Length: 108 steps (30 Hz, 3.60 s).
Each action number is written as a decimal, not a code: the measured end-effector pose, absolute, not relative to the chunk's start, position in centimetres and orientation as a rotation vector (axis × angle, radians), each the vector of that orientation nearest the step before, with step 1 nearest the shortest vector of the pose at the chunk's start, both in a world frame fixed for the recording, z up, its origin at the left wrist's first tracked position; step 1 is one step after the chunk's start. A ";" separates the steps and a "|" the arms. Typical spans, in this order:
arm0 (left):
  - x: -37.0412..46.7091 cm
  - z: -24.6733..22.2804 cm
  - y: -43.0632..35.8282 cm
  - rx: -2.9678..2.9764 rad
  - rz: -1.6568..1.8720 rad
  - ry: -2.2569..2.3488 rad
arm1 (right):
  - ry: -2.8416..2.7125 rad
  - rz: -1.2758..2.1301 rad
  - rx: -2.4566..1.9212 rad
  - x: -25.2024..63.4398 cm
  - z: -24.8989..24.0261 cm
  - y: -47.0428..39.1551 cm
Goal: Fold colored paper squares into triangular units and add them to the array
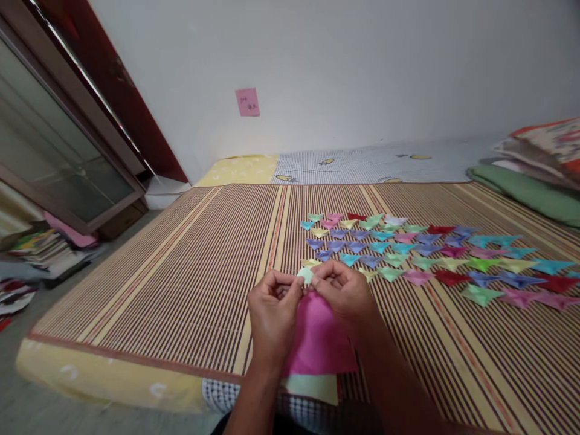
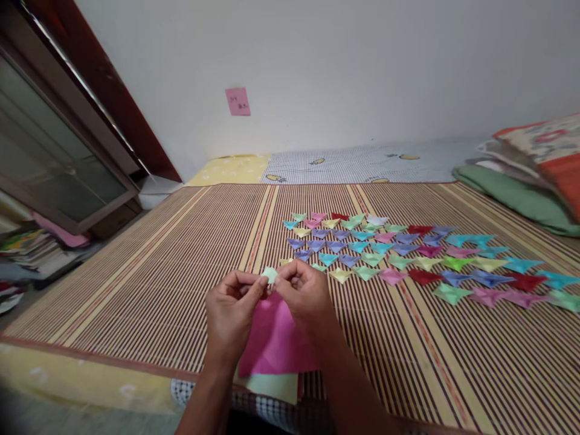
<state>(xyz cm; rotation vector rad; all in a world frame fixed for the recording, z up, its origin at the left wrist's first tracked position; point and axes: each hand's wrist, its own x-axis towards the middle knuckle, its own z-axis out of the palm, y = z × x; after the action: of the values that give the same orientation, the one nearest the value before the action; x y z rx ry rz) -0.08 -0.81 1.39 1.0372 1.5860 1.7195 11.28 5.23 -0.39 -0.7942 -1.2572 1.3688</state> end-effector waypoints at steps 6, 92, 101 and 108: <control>-0.2 1.6 -0.5 0.911 1.749 1.363 | -1.264 1.355 -0.757 11.5 0.0 5.1; -1.9 1.9 -0.6 1.048 1.618 1.113 | -2.063 0.858 -0.671 14.1 2.0 5.1; -1.5 2.5 -1.1 1.096 1.563 1.098 | -1.940 0.671 -0.625 13.8 2.0 4.8; -0.9 3.0 -1.3 1.222 1.546 1.122 | -1.914 0.680 -0.613 13.8 2.5 4.5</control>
<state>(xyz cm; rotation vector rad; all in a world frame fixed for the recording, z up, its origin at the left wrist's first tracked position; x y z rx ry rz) -0.94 -1.26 3.02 1.2220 1.1216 1.5459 13.77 4.50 2.46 -0.6127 -1.9143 0.6804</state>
